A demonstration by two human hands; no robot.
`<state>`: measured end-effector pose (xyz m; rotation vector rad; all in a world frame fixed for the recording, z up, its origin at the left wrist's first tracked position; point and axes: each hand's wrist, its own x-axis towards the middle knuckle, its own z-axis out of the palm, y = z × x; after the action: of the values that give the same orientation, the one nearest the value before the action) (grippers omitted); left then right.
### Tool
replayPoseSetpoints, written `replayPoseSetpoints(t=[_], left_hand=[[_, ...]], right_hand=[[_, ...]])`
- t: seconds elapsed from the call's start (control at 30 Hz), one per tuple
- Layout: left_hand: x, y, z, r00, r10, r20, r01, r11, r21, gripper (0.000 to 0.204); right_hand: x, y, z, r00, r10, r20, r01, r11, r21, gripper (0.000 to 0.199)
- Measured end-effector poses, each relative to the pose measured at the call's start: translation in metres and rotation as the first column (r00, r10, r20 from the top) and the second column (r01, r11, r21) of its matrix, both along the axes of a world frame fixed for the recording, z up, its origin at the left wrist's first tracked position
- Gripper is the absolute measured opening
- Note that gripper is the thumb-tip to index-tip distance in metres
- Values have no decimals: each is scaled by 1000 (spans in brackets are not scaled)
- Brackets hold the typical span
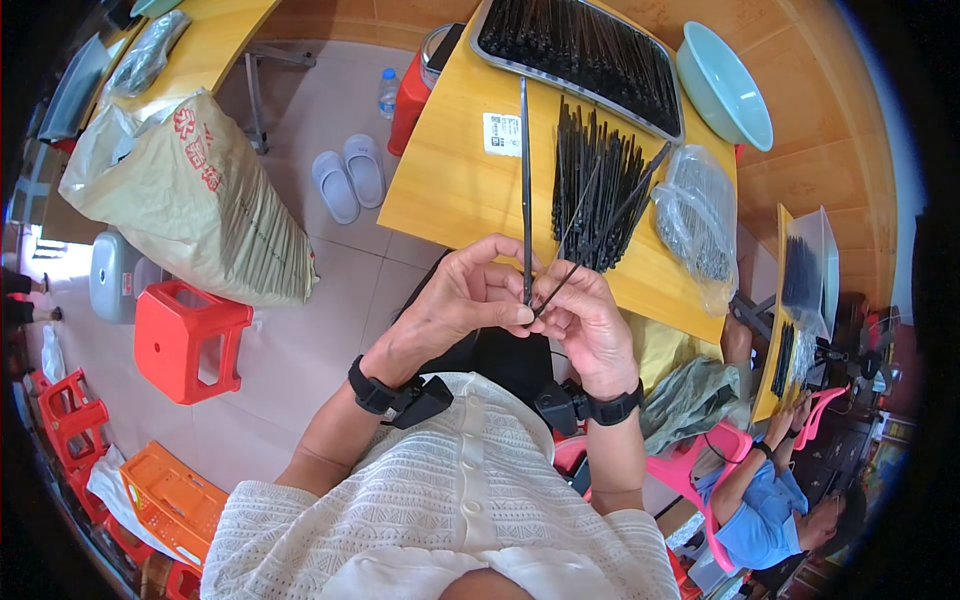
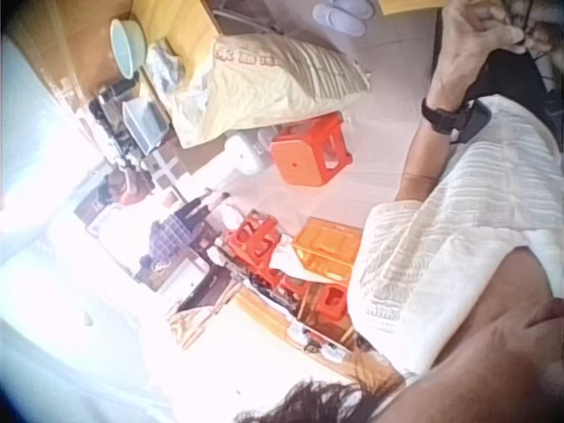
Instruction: The recorder is sorting and bundling black plastic zip ties at a workspace.
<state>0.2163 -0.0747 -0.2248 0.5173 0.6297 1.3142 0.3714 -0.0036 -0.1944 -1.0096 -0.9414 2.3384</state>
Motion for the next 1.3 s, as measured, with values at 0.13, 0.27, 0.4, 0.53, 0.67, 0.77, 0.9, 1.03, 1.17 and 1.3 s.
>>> replayPoseSetpoints(t=[0.13,0.27,0.4,0.53,0.67,0.77,0.9,1.03,1.17,1.3], left_hand=[[-1,0,-3,1000,-5,-2,5,1000,12,38],[0,-1,-3,1000,6,-29,-4,997,75,38],[-2,2,-1,1000,0,-15,1,1000,31,38],[-2,1,0,1000,0,-24,0,1000,20,38],[-1,0,-5,998,5,-64,1,996,88,39],[-1,0,-6,997,13,-73,-7,996,89,39],[0,0,-6,997,16,-70,-10,996,88,38],[0,1,-3,992,62,-110,-56,997,55,32],[-2,2,0,994,9,-108,-1,998,68,29],[-4,2,7,988,-2,-153,13,997,72,22]], right_hand=[[-2,1,-1,1000,3,14,-3,1000,-11,6],[0,-1,2,999,0,38,0,1000,-10,7],[-1,1,-1,998,-11,64,12,1000,-21,8],[-1,2,0,998,-10,68,12,999,-31,8],[-1,1,-1,994,-12,108,17,999,-45,9],[-1,1,-3,993,-25,112,31,998,-47,9],[-1,0,-4,993,-44,114,50,998,-49,9],[-6,-6,3,989,-78,130,77,997,14,10],[-13,-15,9,963,-230,139,174,928,329,11],[-12,-16,3,952,-262,158,163,871,464,11]])
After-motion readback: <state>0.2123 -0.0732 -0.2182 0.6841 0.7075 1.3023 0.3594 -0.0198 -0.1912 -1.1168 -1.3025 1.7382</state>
